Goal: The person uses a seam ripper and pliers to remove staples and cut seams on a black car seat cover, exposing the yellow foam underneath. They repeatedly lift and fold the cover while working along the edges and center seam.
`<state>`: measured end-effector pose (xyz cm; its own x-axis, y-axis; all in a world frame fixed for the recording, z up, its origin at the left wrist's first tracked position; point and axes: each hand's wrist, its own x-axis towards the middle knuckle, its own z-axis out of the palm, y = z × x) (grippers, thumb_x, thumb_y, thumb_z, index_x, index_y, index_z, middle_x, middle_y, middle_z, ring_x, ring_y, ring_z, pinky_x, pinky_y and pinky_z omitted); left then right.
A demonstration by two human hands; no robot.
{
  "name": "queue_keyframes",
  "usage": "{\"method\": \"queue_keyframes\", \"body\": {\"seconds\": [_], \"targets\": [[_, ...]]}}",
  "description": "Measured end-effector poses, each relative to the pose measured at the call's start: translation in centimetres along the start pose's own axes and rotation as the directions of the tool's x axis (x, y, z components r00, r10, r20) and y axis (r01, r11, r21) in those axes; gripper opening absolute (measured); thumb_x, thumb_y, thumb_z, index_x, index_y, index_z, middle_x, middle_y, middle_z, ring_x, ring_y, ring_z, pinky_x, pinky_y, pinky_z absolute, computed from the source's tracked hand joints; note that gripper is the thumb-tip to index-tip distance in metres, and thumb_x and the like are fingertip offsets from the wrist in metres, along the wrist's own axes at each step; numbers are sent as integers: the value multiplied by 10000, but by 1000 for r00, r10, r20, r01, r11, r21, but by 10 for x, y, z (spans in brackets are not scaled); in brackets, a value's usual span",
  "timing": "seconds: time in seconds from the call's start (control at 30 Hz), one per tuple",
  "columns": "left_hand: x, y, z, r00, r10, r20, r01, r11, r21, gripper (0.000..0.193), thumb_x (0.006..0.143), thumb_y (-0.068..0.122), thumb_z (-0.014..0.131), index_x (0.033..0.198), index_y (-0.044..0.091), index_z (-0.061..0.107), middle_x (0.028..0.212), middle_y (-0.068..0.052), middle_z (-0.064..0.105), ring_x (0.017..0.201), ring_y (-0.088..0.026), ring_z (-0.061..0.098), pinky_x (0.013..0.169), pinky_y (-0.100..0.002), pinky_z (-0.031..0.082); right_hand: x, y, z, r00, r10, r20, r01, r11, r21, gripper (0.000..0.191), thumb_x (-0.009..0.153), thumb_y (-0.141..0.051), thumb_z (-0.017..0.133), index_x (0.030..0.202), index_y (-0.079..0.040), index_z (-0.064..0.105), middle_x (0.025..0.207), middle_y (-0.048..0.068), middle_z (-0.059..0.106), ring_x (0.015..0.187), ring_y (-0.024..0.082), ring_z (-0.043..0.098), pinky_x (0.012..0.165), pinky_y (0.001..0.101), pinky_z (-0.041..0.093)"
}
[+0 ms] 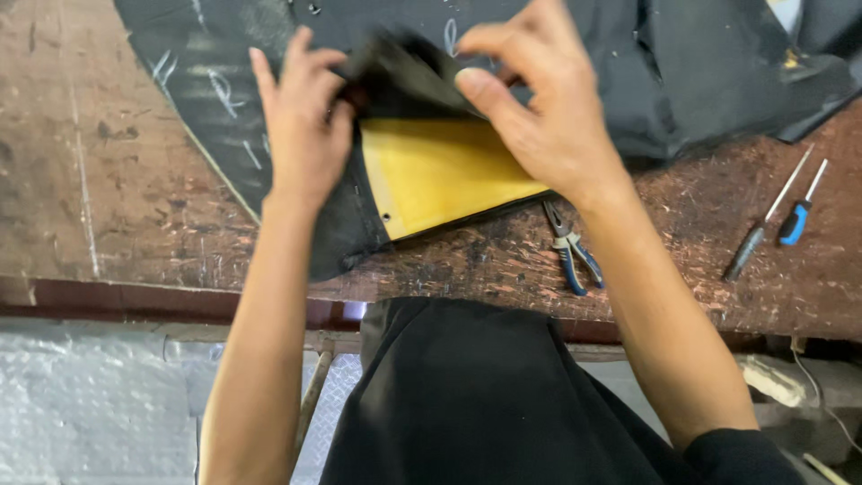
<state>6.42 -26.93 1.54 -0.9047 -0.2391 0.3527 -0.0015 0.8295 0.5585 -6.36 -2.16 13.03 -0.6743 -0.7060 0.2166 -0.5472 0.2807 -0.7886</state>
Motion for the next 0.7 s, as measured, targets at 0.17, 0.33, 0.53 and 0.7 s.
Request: {"method": "queue_keyframes", "body": {"seconds": [0.17,0.33,0.53,0.7], "targets": [[7,-20,11,981,-150,-122,131,979,-156,170,992,-8,762,1036,4,598,1365,-96,628,1458,-315,532,1328,-592,131,-35,16,-56,987,-55,-151,6,953,-302,529,996,-209,864,1397,-28,570,1472,193,329,1294,315,552,1078,377,538],[0,-20,15,946,-145,-289,105,983,-151,287,1041,57,848,991,14,569,1515,-193,479,1483,-392,422,1277,-531,294,-101,76,-105,955,96,-281,-202,904,-377,528,973,-103,826,1439,-23,591,1274,138,402,1136,237,523,1027,310,522],[2,-12,15,942,-227,-249,215,974,-71,222,1081,78,813,1194,26,629,1457,-184,520,1481,-410,417,1255,-506,322,-167,121,-97,780,507,-368,-533,845,36,238,1007,-42,692,1244,-33,686,1087,48,610,852,109,615,724,252,549],[1,-6,12,912,-254,-322,203,962,-185,367,1074,-19,645,1414,-27,508,1426,-186,534,1392,-353,503,1236,-439,356,-203,112,-47,631,737,-242,-704,675,223,259,997,-138,674,1244,-58,688,1017,99,656,745,133,610,620,264,505]]}}
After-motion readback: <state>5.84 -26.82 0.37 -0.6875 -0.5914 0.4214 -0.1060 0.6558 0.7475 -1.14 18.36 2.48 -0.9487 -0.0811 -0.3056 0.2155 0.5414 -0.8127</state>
